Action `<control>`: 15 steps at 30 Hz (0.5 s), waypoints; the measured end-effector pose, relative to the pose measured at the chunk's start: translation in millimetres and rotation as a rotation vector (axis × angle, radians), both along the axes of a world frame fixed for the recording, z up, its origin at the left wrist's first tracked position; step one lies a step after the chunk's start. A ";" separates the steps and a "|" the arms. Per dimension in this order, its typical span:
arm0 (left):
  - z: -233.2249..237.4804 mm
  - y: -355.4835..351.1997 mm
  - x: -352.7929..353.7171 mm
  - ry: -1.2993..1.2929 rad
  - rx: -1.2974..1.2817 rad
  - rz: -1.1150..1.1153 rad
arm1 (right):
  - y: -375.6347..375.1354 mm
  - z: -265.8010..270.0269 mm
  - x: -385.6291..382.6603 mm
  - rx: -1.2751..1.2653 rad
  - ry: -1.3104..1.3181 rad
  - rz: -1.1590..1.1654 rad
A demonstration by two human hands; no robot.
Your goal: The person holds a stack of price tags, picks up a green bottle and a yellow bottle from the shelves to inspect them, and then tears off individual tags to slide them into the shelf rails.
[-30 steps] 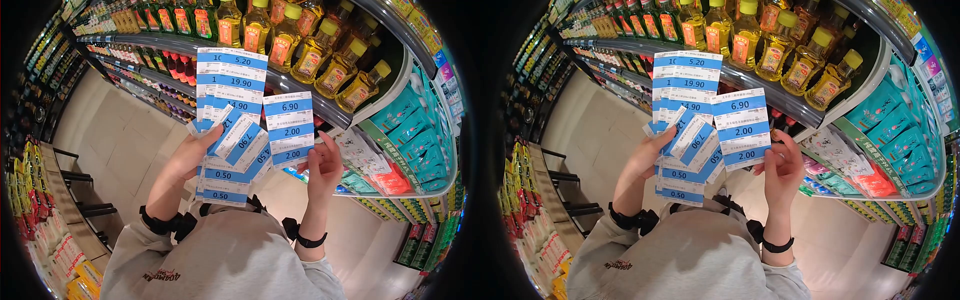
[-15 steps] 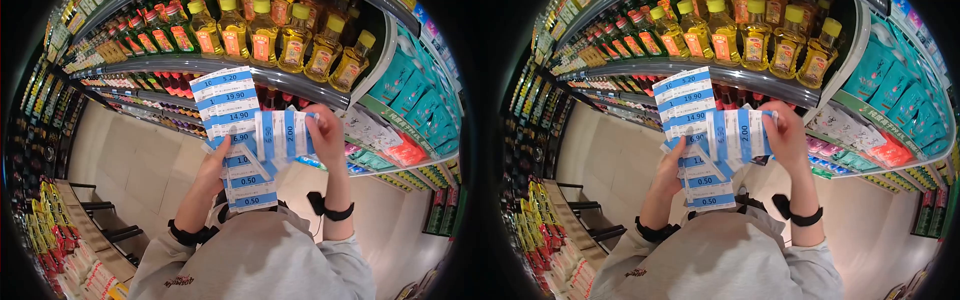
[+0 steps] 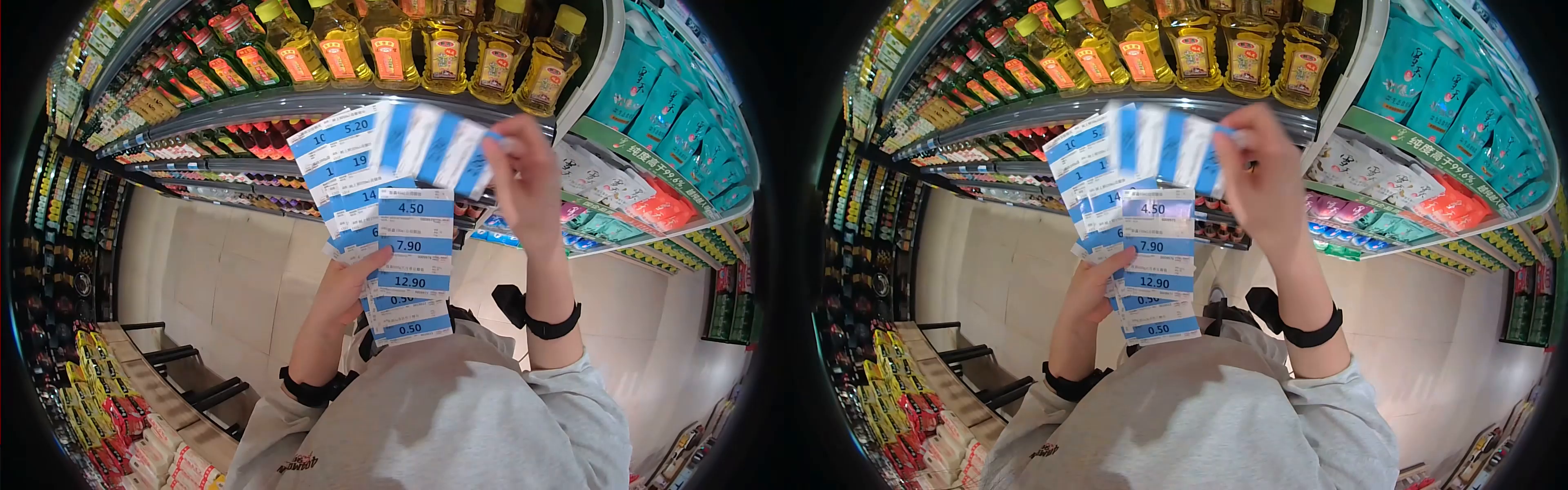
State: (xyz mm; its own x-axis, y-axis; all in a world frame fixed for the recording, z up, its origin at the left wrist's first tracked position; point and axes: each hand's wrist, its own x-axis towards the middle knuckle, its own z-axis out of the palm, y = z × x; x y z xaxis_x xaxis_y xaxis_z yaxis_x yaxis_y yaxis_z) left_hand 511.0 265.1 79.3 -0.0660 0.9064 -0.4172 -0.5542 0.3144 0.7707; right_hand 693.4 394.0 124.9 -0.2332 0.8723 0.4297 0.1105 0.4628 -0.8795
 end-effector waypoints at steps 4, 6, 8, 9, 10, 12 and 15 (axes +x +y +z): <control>1.8 3.5 -2.7 0.012 -0.043 0.129 | -4.2 -9.5 29.1 -0.234 0.280 -0.130; -0.8 6.2 -5.6 -0.083 -0.013 0.200 | -12.5 -24.0 30.7 -0.353 0.476 -0.105; -2.1 9.8 -5.2 -0.072 -0.019 0.250 | -28.0 -32.6 23.3 -0.432 0.501 -0.036; -2.6 11.1 -4.3 -0.059 -0.033 0.285 | -35.4 -37.5 19.6 -0.516 0.527 0.018; -2.0 11.9 -4.3 -0.059 -0.032 0.293 | -40.7 -42.3 16.5 -0.557 0.518 0.057; -0.1 14.8 -3.5 -0.048 -0.023 0.316 | -48.8 -51.8 9.6 -0.608 0.504 0.086; -0.3 18.0 -3.4 -0.023 -0.025 0.340 | -52.4 -63.5 7.1 -0.625 0.417 0.094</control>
State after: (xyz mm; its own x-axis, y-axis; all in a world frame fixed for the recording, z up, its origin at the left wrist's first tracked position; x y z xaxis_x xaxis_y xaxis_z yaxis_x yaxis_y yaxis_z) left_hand 507.6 283.0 78.9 -0.3532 0.8234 -0.4442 -0.6477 0.1274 0.7511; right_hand 700.5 341.6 61.4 -0.2447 0.9671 -0.0692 -0.3043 -0.1443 -0.9416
